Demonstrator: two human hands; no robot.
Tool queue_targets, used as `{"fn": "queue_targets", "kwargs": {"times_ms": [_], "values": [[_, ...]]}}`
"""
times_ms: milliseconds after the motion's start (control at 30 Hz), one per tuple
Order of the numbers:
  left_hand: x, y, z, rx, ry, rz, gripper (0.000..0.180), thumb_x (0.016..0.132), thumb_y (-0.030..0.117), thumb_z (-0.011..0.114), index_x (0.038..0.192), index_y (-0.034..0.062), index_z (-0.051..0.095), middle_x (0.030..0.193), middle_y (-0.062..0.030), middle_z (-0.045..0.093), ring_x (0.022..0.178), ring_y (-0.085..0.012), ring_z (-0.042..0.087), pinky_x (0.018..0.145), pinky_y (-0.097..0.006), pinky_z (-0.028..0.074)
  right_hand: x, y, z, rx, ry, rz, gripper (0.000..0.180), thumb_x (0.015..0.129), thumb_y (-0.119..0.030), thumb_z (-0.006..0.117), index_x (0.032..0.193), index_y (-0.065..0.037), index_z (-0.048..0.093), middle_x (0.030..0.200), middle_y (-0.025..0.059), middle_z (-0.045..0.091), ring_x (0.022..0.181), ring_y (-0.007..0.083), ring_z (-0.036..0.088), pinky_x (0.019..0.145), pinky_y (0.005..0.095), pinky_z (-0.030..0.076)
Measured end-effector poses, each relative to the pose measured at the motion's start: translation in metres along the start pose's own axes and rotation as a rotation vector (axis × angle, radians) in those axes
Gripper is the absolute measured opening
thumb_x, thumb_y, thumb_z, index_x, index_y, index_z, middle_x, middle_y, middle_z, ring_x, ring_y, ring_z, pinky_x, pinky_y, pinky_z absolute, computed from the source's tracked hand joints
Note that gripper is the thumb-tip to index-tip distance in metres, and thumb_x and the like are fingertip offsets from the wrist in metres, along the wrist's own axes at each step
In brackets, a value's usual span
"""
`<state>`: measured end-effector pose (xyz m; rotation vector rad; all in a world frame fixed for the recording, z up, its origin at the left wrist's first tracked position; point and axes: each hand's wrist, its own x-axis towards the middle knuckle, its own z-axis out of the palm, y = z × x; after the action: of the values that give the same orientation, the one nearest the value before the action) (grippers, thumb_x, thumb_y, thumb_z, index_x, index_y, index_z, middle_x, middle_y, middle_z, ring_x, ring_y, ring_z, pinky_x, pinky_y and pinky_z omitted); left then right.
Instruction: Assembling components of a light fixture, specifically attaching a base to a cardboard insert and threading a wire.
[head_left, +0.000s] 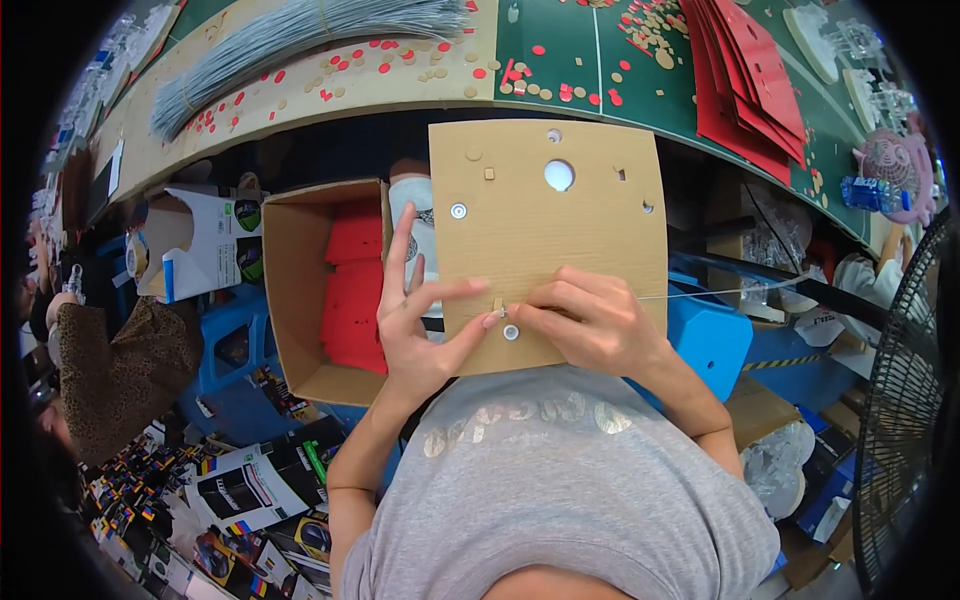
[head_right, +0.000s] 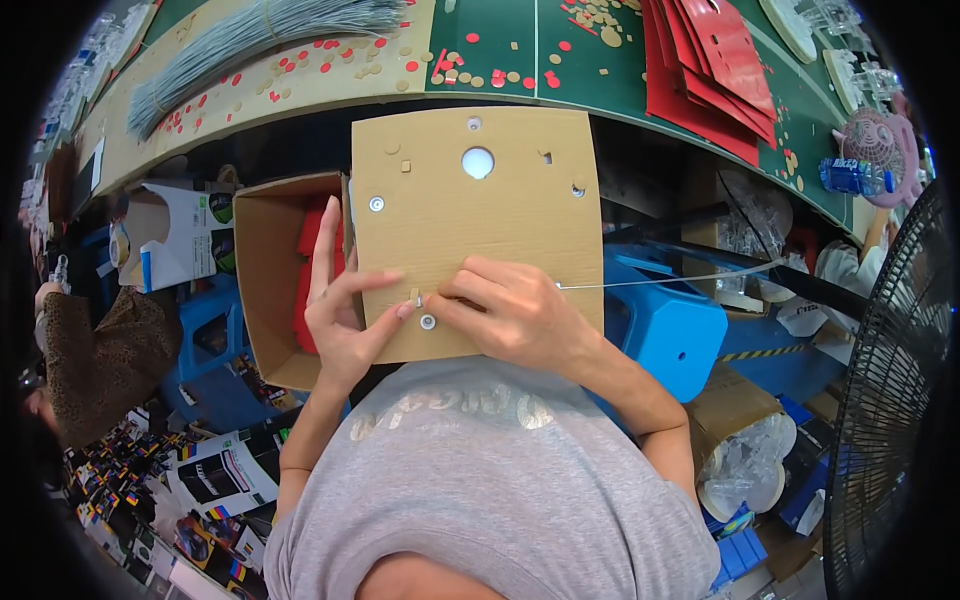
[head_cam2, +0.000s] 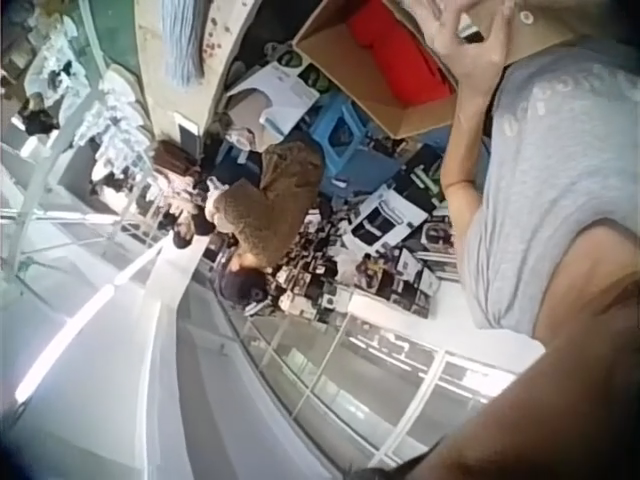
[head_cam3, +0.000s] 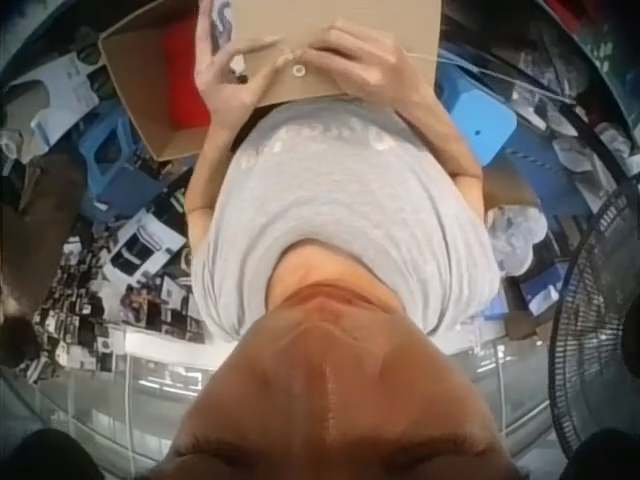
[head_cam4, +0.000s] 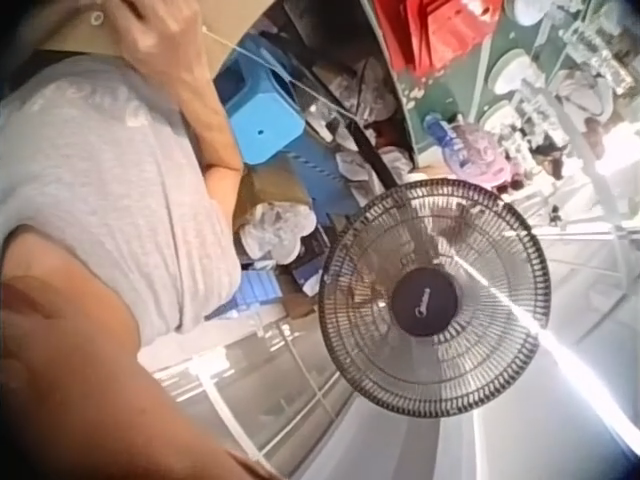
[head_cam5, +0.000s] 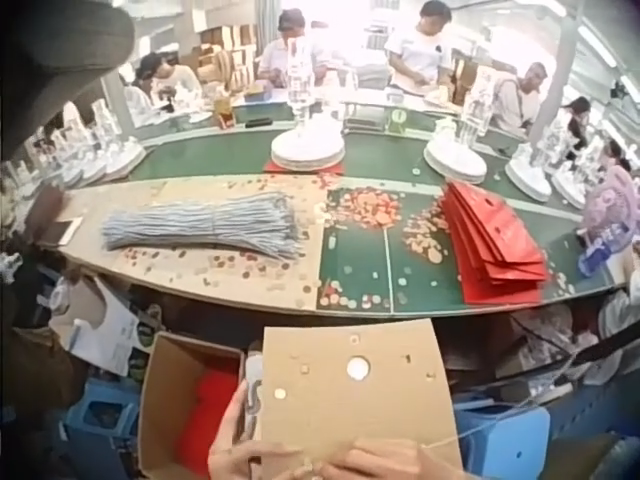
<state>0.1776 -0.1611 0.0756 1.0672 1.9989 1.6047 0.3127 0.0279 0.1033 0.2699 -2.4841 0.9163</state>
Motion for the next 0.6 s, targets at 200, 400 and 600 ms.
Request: {"fn": "queue_targets", "kwargs": {"times_ms": [200, 400, 600], "values": [[0.013, 0.015, -0.016, 0.26, -0.123, 0.28, 0.019, 0.07, 0.003, 0.088, 0.079, 0.0006, 0.072, 0.142, -0.0297, 0.055, 0.146, -0.0491, 0.037, 0.117, -0.057, 0.033, 0.002, 0.001, -0.003, 0.011, 0.008, 0.031, 0.033, 0.064, -0.001, 0.076, 0.097, -0.001, 0.074, 0.086, 0.0069, 0.064, 0.071, 0.0195, 0.063, 0.057, 0.0311, 0.053], [0.029, 0.016, -0.022, 0.31, -0.43, 0.485, 0.03, 0.073, 0.007, 0.086, 0.073, -0.0002, 0.057, 0.122, -0.0253, 0.064, 0.128, -0.0477, 0.057, 0.1, -0.054, 0.053, -0.008, -0.003, -0.004, 0.018, 0.013, 0.072, 0.031, 0.061, -0.001, 0.077, 0.092, 0.0, 0.075, 0.091, 0.0083, 0.067, 0.074, 0.0215, 0.066, 0.06, 0.0314, 0.054], [0.055, 0.055, -0.027, 0.859, -0.779, 0.612, 0.027, 0.079, 0.019, 0.078, 0.083, 0.0006, 0.058, 0.119, -0.0203, 0.061, 0.126, -0.0422, 0.058, 0.099, -0.049, 0.054, -0.008, 0.001, -0.006, 0.063, 0.012, 0.095, 0.027, 0.061, 0.0, 0.079, 0.088, 0.002, 0.075, 0.093, 0.0105, 0.068, 0.074, 0.0221, 0.067, 0.06, 0.0329, 0.055]]}}
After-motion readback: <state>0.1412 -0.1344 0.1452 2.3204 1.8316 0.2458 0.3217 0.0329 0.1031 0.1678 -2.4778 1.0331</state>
